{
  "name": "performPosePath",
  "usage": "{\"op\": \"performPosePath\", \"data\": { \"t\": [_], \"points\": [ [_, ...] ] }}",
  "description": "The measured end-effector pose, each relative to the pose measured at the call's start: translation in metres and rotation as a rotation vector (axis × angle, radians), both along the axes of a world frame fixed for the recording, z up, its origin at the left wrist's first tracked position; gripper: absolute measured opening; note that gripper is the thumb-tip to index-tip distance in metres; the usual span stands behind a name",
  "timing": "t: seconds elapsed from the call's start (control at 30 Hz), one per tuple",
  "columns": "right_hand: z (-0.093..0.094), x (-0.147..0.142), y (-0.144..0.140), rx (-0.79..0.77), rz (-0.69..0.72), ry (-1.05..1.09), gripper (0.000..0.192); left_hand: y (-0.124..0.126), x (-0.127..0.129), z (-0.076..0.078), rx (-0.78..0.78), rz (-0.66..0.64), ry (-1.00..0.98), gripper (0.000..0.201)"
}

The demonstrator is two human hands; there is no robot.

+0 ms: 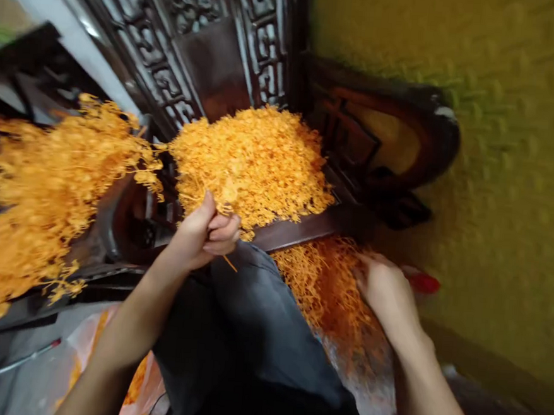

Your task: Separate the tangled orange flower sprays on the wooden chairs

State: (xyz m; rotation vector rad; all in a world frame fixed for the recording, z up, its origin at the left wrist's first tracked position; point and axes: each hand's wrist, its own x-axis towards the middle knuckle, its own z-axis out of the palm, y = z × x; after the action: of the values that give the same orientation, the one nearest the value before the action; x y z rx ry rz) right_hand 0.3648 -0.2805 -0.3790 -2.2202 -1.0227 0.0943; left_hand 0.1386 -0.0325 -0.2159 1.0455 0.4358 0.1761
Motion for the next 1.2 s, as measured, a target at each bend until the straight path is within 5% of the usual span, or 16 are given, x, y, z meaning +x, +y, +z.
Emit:
{"op": "performPosePath", "data": {
  "t": [0.13,0.23,0.3,0.37,0.47,0.67,0.97,1.2],
  "points": [
    [0.077,-0.060,0.081,0.372,0.191,0.013,0.034,0.014,-0.019,0.002,-0.081,0.050,-0.054,0.077],
    [0.144,-0.110,0.146,0.514,0.538,0.112,0.071,0.023,-0.035,-0.001,-0.067,0.150,-0.127,0.076],
    [0.172,-0.131,0.181,0.550,0.663,0.083,0.078,0.027,-0.042,-0.004,-0.053,0.274,-0.132,0.076],
    [0.186,-0.142,0.207,0.577,0.760,0.003,0.061,0.032,-0.047,-0.006,-0.082,0.404,-0.105,0.075],
    [0.192,-0.148,0.234,0.616,0.871,-0.056,0.034,0.039,-0.052,-0.007,-0.161,0.505,-0.093,0.073],
    [0.192,-0.148,0.272,0.605,1.013,0.091,0.019,0.054,-0.064,-0.008,-0.187,0.507,-0.269,0.072],
    [0.150,-0.126,0.330,0.601,0.717,0.712,0.020,0.063,-0.051,-0.005,-0.176,0.412,-0.313,0.061],
    [0.139,-0.117,0.349,0.623,0.605,0.827,0.022,0.067,-0.040,-0.006,-0.161,0.374,-0.286,0.061]
  ]
}}
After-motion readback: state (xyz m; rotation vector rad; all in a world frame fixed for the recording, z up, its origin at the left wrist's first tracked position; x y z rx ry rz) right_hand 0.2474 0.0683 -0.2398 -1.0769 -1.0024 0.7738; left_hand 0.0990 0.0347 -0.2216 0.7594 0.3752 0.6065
